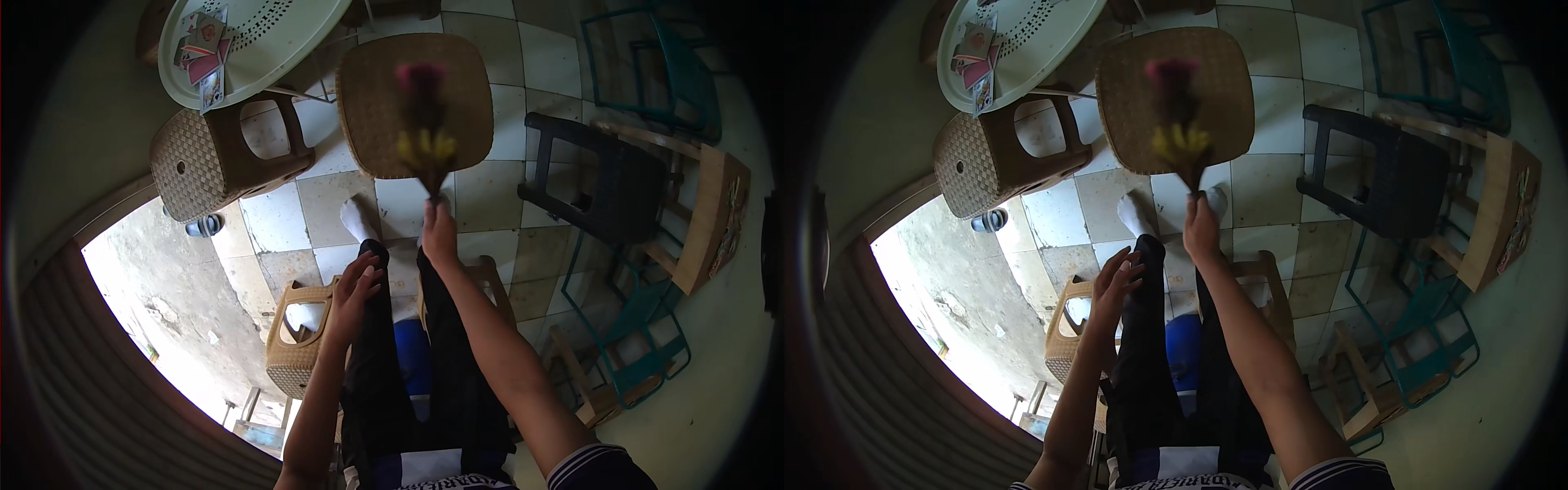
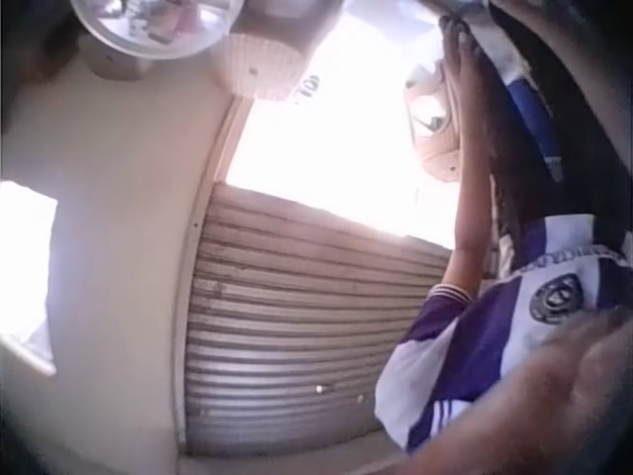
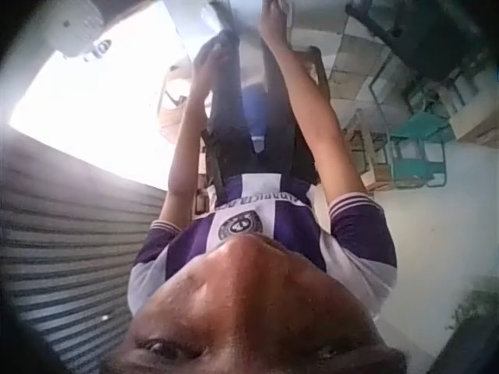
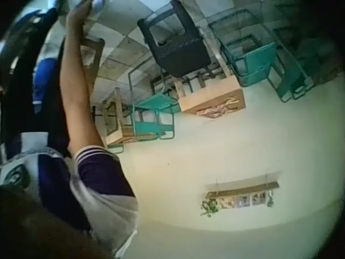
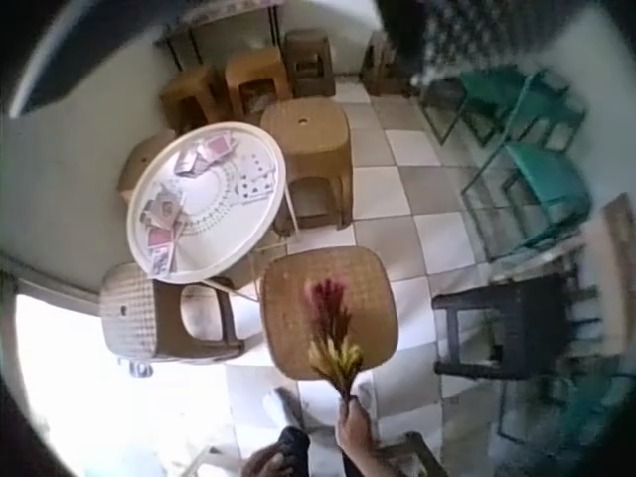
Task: Dusting and cleaning stools in a seating area using a duster.
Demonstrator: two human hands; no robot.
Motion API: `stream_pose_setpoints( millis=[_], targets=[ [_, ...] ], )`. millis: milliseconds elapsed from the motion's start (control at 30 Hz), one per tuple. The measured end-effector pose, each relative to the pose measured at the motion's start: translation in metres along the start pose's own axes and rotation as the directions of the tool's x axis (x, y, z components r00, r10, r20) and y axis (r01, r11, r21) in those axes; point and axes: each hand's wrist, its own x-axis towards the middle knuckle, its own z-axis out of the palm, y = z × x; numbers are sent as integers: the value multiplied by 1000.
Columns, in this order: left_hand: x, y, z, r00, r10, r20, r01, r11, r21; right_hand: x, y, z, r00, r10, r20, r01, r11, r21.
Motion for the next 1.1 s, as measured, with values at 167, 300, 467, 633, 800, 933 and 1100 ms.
stream_pose_setpoints(
  millis=[167, 300, 467, 633, 800, 933, 1100],
  targets=[
    [-1, 6, -6, 1000, 6, -28, -6, 1000, -3, -21, 1, 9, 936, -175, 304, 191, 981, -23],
    [-4, 4, -5, 1000, 3, -11, -4, 1000, -22, -15, 25, -15, 985, 170, -23, -170, 985, 1],
    [-7, 9, -13, 1000, 17, -9, -17, 1000, 5, -10, 31, -26, 865, 277, -418, -208, 957, 204],
    [-7, 14, -8, 1000, 27, 0, -27, 999, 48, -30, 28, -17, 964, -129, 232, 139, 990, -30],
    [-9, 14, -4, 1000, 19, 2, -19, 999, 50, -29, 35, -30, 990, -118, 83, 119, 993, -10],
    [-10, 18, 0, 1000, 20, 1, -20, 998, 60, -11, 35, -41, 928, 291, -234, -283, 957, 70],
    [-7, 15, 4, 1000, 16, 1, -16, 997, 70, -24, 15, -12, 994, 108, 30, -110, 993, 50]
  ],
)
